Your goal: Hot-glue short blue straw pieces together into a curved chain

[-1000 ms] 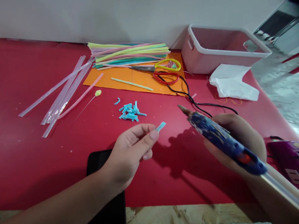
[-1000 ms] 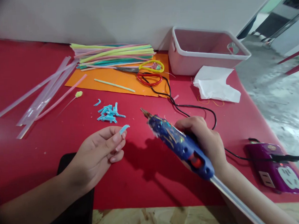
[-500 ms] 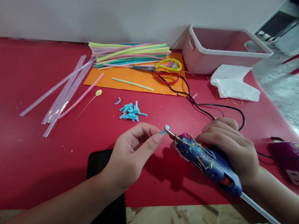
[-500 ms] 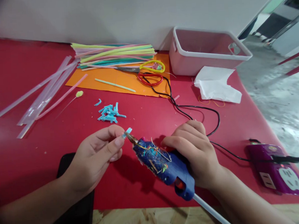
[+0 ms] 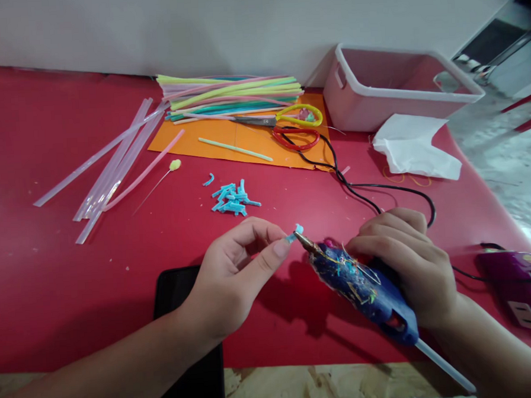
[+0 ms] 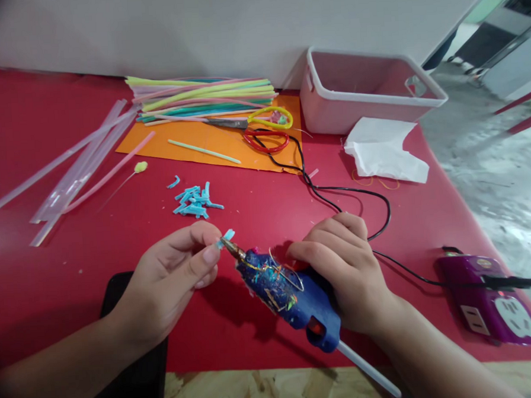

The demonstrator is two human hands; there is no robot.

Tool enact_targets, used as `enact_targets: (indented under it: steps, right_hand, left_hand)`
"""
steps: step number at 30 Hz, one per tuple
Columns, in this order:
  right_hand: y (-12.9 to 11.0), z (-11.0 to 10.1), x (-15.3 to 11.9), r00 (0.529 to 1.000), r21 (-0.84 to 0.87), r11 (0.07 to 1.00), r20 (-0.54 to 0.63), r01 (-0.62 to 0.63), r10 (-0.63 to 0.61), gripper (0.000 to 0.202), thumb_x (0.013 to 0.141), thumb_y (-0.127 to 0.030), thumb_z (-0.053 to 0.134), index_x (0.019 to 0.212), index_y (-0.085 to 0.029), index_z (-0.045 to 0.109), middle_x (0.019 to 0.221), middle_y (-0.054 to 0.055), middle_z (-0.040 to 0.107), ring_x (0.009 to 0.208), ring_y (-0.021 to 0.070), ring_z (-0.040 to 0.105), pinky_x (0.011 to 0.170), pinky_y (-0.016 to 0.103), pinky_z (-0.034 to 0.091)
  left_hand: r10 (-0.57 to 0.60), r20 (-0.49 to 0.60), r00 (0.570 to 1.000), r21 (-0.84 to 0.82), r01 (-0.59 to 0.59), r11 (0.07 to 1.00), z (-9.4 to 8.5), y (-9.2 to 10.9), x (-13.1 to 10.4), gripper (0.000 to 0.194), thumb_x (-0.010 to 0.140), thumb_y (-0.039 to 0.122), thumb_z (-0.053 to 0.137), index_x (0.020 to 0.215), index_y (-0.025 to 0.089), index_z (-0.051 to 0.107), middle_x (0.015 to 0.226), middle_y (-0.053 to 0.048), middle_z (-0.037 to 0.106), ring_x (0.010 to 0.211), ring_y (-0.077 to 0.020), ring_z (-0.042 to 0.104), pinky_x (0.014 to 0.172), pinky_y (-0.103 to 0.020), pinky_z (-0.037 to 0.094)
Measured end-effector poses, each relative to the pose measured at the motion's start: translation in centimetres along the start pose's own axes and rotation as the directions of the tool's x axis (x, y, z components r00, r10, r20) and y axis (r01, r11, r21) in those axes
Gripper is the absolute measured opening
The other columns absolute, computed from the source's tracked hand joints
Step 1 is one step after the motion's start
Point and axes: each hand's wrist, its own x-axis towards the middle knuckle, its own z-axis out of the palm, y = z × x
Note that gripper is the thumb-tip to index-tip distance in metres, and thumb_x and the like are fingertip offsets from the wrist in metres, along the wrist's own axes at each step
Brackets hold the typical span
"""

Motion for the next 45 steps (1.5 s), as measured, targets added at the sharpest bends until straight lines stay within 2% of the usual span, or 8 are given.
enact_targets:
  steps: [10,22,30,36,38,42,45]
  right_hand:
    - [-0.13,-0.13,-0.07,1.000,-0.004,1.000,-0.013,-0.002,0.002,0.013,0.097,-0.015,0.051,0.097,-0.024,0.059,0.073,0.001,0.067,0.069,0.0189,0.061,0.077,0.041,0.039]
    - [0.37,-0.14,-0.34,0.999,0.016,1.000,-0.042,0.013,-0.013,0.013,0.092,-0.010,0.057,0.098,-0.021,0.059,0.076,0.002,0.063,0.070,0.0184,0.060,0.077,0.041,0.039]
    - [0.29,-0.12,-0.38,0.999,0.006,1.000,-0.038,0.013,-0.013,0.010,0.095,-0.012,0.054,0.099,-0.021,0.058,0.076,0.002,0.063,0.071,0.0185,0.060,0.077,0.042,0.039]
    - [0.31,0.12,-0.26,0.999,0.008,1.000,-0.041,-0.004,0.005,0.008,0.098,-0.015,0.052,0.098,-0.020,0.058,0.076,0.002,0.062,0.071,0.0180,0.059,0.077,0.041,0.038]
    - [0.34,0.05,-0.27,0.999,0.040,0.999,-0.017,-0.030,0.030,0.007,0.098,-0.016,0.052,0.098,-0.021,0.057,0.076,0.001,0.061,0.071,0.0176,0.058,0.077,0.041,0.037]
    - [0.38,0.00,-0.36,0.994,0.209,0.972,0.009,-0.104,0.105,0.007,0.096,-0.015,0.053,0.094,-0.022,0.056,0.075,-0.001,0.057,0.070,0.0161,0.056,0.077,0.039,0.036]
    - [0.39,0.18,-0.49,0.994,0.258,0.960,0.002,-0.108,0.112,0.009,0.094,-0.013,0.055,0.093,-0.022,0.055,0.075,-0.002,0.056,0.069,0.0152,0.055,0.077,0.039,0.036]
  left_hand:
    - [0.016,0.026,1.000,0.031,-0.016,0.999,0.04,0.08,0.00,0.020,0.087,0.033,0.081,0.084,0.018,0.068,0.076,0.002,0.060,0.057,-0.0066,0.043,0.054,-0.021,0.038]
    - [0.023,0.082,0.996,0.018,-0.024,1.000,-0.19,-0.16,0.00,0.016,0.089,0.031,0.079,0.085,0.019,0.069,0.074,0.003,0.058,0.060,-0.0069,0.046,0.057,-0.021,0.039]
    - [0.049,0.140,0.989,-0.044,-0.044,0.998,-0.25,-0.31,-0.06,0.011,0.092,0.025,0.078,0.086,0.020,0.070,0.078,0.004,0.058,0.063,-0.0046,0.048,0.059,-0.015,0.040]
    - [0.084,0.142,0.986,-0.020,-0.082,0.996,-0.29,-0.25,-0.01,0.008,0.092,0.023,0.076,0.087,0.021,0.072,0.081,0.004,0.058,0.067,-0.0045,0.050,0.061,-0.012,0.043]
    - [0.115,0.142,0.983,0.017,-0.119,0.993,-0.28,-0.13,0.01,0.008,0.092,0.020,0.075,0.085,0.021,0.073,0.084,0.003,0.059,0.070,-0.0046,0.053,0.064,-0.012,0.046]
    - [0.186,0.133,0.974,0.090,-0.199,0.976,-0.27,-0.07,0.10,0.010,0.090,0.015,0.076,0.084,0.023,0.076,0.089,0.002,0.055,0.076,-0.0052,0.058,0.071,-0.013,0.052]
    - [0.197,0.125,0.972,0.093,-0.210,0.973,-0.27,-0.20,0.23,0.010,0.089,0.015,0.077,0.085,0.025,0.078,0.091,0.002,0.053,0.079,-0.0059,0.057,0.071,-0.012,0.054]
